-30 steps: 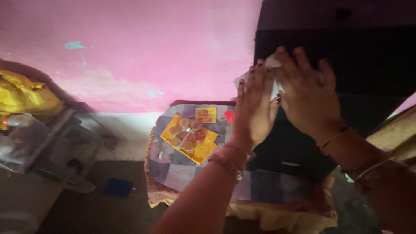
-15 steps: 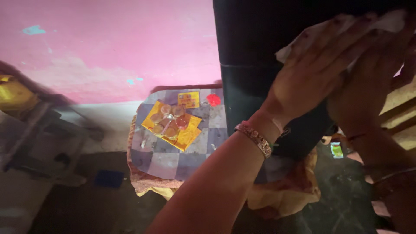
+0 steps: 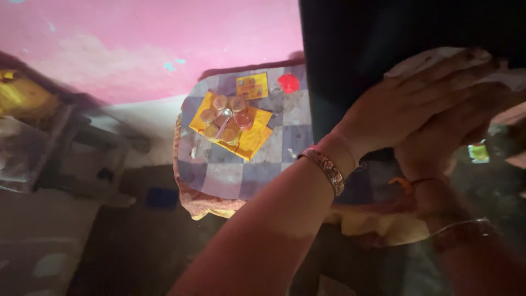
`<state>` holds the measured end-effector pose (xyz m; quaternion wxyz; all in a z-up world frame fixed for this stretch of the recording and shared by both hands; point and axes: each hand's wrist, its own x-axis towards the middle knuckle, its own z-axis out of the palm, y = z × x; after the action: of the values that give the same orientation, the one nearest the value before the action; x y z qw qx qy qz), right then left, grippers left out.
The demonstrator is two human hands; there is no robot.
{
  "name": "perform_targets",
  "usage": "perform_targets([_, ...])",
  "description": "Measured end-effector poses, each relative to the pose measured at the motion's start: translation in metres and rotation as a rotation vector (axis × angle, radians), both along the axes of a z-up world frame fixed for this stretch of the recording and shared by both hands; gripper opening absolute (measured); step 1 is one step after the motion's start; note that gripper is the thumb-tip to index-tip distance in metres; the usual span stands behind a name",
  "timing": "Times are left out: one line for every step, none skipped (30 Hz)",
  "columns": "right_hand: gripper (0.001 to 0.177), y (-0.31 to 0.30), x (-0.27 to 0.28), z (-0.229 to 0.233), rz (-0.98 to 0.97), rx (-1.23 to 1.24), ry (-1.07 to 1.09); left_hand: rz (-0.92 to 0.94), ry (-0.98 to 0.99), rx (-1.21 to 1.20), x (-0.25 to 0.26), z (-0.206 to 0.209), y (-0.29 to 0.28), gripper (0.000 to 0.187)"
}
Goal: The person wipes the top and sides of a large black speaker by hand using a white cloth.
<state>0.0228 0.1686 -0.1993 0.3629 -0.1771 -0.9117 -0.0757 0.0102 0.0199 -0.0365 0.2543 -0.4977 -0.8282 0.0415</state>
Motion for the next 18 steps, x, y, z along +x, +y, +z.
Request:
perform_targets([0.084, -0.008, 0.002, -0.018, -0.024, 0.000, -0.016, 0.011, -0.016, -0.005, 0.003, -0.012, -0.005, 0.054])
perform_targets([0.085, -0.013, 0.002, -0.034, -0.051, 0.006, -0.034, 0.018, -0.030, -0.007, 0.005, -0.022, -0.009, 0.055])
perform_targets([0.086, -0.018, -0.001, -0.052, -0.082, 0.007, -0.049, 0.023, -0.046, -0.047, 0.005, -0.031, -0.016, 0.054])
perform_targets([0.087, -0.022, 0.001, -0.071, -0.116, 0.027, -0.085, 0.029, -0.069, -0.082, 0.009, -0.041, -0.026, 0.054])
perform_targets([0.088, -0.026, 0.002, -0.090, -0.148, 0.056, -0.121, 0.033, -0.092, -0.118, 0.012, -0.050, -0.033, 0.054])
perform_targets([0.089, -0.028, -0.001, -0.106, -0.182, 0.093, -0.158, 0.040, -0.117, -0.107, 0.014, -0.058, -0.037, 0.056])
perform_targets([0.090, -0.031, -0.001, -0.119, -0.218, 0.142, -0.201, 0.047, -0.141, -0.096, 0.016, -0.066, -0.043, 0.057])
perform_targets([0.091, -0.036, -0.003, -0.129, -0.258, 0.188, -0.239, 0.054, -0.160, -0.087, 0.014, -0.073, -0.047, 0.059])
perform_targets([0.092, -0.041, -0.004, -0.134, -0.293, 0.235, -0.265, 0.051, -0.147, -0.062, 0.013, -0.080, -0.048, 0.060])
perform_targets([0.093, -0.042, -0.001, -0.133, -0.289, 0.242, -0.268, 0.045, -0.138, -0.034, 0.013, -0.085, -0.048, 0.060])
perform_targets([0.094, -0.043, 0.001, -0.126, -0.290, 0.245, -0.265, 0.040, -0.129, -0.007, 0.014, -0.089, -0.046, 0.061])
perform_targets([0.092, -0.033, 0.011, -0.113, -0.203, 0.167, -0.235, 0.029, -0.127, -0.011, 0.013, -0.090, -0.042, 0.060])
perform_targets([0.091, -0.024, 0.021, -0.097, -0.116, 0.088, -0.206, 0.018, -0.125, -0.016, 0.009, -0.088, -0.036, 0.059])
perform_targets([0.090, -0.015, 0.021, -0.077, -0.057, 0.028, -0.166, 0.004, -0.117, -0.021, 0.003, -0.082, -0.029, 0.058])
perform_targets([0.089, -0.008, 0.019, -0.057, -0.047, -0.003, -0.119, -0.004, -0.114, 0.004, -0.001, -0.074, -0.019, 0.056])
perform_targets([0.089, -0.003, 0.017, -0.040, -0.040, -0.029, -0.069, -0.014, -0.105, 0.026, -0.003, -0.063, -0.008, 0.054])
perform_targets([0.088, 0.000, 0.014, -0.025, -0.036, -0.050, -0.012, -0.024, -0.098, 0.048, -0.003, -0.053, 0.000, 0.052])
perform_targets([0.088, 0.008, 0.010, -0.012, -0.033, -0.064, 0.023, -0.021, -0.088, 0.051, -0.002, -0.043, 0.008, 0.051])
